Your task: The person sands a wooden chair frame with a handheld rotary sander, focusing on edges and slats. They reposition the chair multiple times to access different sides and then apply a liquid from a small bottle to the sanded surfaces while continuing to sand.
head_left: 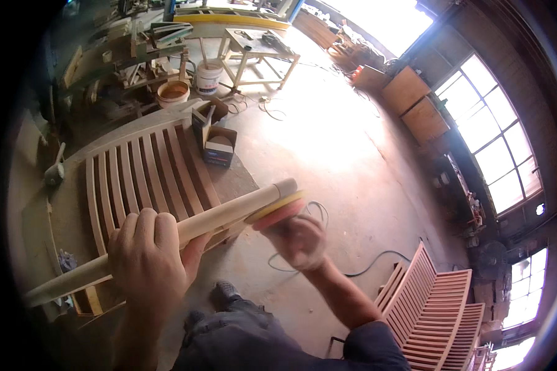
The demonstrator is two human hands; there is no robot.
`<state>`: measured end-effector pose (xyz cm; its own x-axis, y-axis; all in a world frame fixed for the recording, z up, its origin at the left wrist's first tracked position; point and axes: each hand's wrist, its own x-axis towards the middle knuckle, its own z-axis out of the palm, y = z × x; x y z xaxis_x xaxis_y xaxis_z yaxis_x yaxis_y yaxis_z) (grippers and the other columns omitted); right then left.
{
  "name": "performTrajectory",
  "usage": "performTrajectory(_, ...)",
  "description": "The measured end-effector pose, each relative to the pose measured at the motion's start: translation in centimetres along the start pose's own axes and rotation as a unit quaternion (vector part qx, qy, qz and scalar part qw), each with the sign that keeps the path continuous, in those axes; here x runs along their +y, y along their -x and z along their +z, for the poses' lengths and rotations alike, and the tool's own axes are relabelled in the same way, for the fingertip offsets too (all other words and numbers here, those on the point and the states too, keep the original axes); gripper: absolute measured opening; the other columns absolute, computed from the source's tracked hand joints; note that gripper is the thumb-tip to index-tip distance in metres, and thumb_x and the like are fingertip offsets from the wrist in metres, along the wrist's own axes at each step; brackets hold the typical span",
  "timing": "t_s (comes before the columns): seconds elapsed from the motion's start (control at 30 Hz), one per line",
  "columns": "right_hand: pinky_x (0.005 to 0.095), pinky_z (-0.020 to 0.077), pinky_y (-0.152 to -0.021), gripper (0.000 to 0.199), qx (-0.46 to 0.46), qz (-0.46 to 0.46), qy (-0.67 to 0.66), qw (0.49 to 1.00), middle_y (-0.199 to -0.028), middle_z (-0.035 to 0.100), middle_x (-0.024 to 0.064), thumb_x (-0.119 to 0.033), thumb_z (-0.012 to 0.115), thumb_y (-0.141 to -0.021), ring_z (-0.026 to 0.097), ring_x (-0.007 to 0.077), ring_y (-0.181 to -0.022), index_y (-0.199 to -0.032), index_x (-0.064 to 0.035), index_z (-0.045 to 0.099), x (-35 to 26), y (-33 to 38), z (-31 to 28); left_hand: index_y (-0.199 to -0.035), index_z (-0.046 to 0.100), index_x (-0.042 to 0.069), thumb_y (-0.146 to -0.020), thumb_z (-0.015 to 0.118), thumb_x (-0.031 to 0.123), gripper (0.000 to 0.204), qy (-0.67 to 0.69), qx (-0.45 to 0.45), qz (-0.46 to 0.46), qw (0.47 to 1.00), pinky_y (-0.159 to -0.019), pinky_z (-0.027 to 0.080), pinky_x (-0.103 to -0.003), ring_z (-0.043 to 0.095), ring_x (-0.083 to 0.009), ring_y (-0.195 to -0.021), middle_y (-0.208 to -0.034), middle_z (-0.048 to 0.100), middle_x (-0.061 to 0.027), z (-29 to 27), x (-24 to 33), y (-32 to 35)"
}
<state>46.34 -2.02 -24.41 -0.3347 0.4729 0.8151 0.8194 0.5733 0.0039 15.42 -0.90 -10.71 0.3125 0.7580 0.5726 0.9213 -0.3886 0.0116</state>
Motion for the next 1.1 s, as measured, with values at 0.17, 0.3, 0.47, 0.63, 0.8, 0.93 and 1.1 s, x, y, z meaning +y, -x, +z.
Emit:
performTrajectory(0.17,0.0404,0.0608,-0.075,0.05,-0.091,0.044,-0.029,0.994,-0.126,0.061,0.0066,-0.021,0.091,-0.076,0.068,0.0299,-0.099,-0.121,-0.0291,0.071,-2.3,5.6,4.1,-0.082,0.056,0.011,-0.083,0.083,0.052,0.049,-0.001,0.028,-0.002,1.0,-0.069,0.047,-0.043,0.06,-0.0276,-0.078,-0.081,0.054,-0.0076,0.2,-0.2,0.0)
performTrajectory(0.3,0.0423,0.0596,-0.088,0.063,-0.234,0.297,-0.196,0.905,-0.124,0.067,0.0138,-0.029,0.095,-0.074,0.069,0.0349,-0.107,-0.131,-0.021,0.068,-2.8,9.4,3.7,-0.084,0.06,0.009,-0.076,0.093,0.038,0.044,0.04,0.002,-0.026,0.999,-0.068,0.046,-0.042,0.06,-0.0263,-0.075,-0.08,0.057,-0.0081,-1.0,-0.6,0.3)
performTrajectory(0.47,0.0404,0.0575,-0.094,0.074,-0.198,0.472,-0.16,0.844,-0.121,0.068,0.0135,-0.023,0.098,-0.071,0.068,0.0301,-0.108,-0.136,-0.0099,0.064,-1.6,13.2,0.1,-0.08,0.061,0.006,-0.069,0.095,0.036,0.046,0.085,-0.06,-0.066,0.992,-0.067,0.049,-0.047,0.065,-0.0331,-0.075,-0.077,0.064,-0.0129,-2.5,-1.0,-0.2)
performTrajectory(0.63,0.0327,0.0575,-0.09,0.083,-0.074,0.63,-0.268,0.725,-0.119,0.062,0.0066,-0.017,0.096,-0.075,0.064,0.0181,-0.102,-0.146,-0.0064,0.055,4.1,15.8,-2.0,-0.079,0.064,0.011,-0.069,0.094,0.023,0.034,0.104,-0.062,-0.063,0.991,-0.068,0.05,-0.046,0.065,-0.0318,-0.069,-0.072,0.065,-0.0073,-3.8,-3.8,1.1)
performTrajectory(0.8,0.0286,0.0551,-0.087,0.075,0.013,0.536,-0.239,0.81,-0.117,0.061,0.0043,-0.012,0.091,-0.083,0.063,0.0171,-0.099,-0.148,-0.0093,0.055,13.0,12.3,-5.5,-0.087,0.069,0.01,-0.071,0.091,0.026,0.031,0.073,-0.048,-0.056,0.995,-0.067,0.05,-0.044,0.066,-0.0302,-0.072,-0.078,0.067,-0.0064,-4.3,-1.9,3.4)
performTrajectory(0.93,0.0293,0.0522,-0.089,0.078,-0.034,0.413,-0.249,0.875,-0.122,0.063,0.0059,-0.032,0.089,-0.086,0.061,0.0158,-0.102,-0.149,-0.0043,0.054,14.6,2.7,-12.1,-0.089,0.068,0.008,-0.072,0.087,0.026,0.031,0.077,-0.034,-0.045,0.995,-0.065,0.05,-0.044,0.066,-0.0294,-0.072,-0.08,0.066,-0.0068,-5.6,0.1,6.3)
performTrajectory(1.1,0.029,0.0552,-0.084,0.095,-0.196,0.264,-0.371,0.868,-0.117,0.069,0.0118,-0.047,0.098,-0.072,0.067,0.0176,-0.099,-0.142,0.0009,0.056,12.1,-7.8,-16.6,-0.101,0.075,0.01,-0.082,0.072,0.016,0.02,0.056,-0.092,-0.057,0.993,-0.088,0.058,-0.052,0.072,-0.0319,-0.096,-0.105,0.073,-0.0109,-5.4,2.3,11.4)
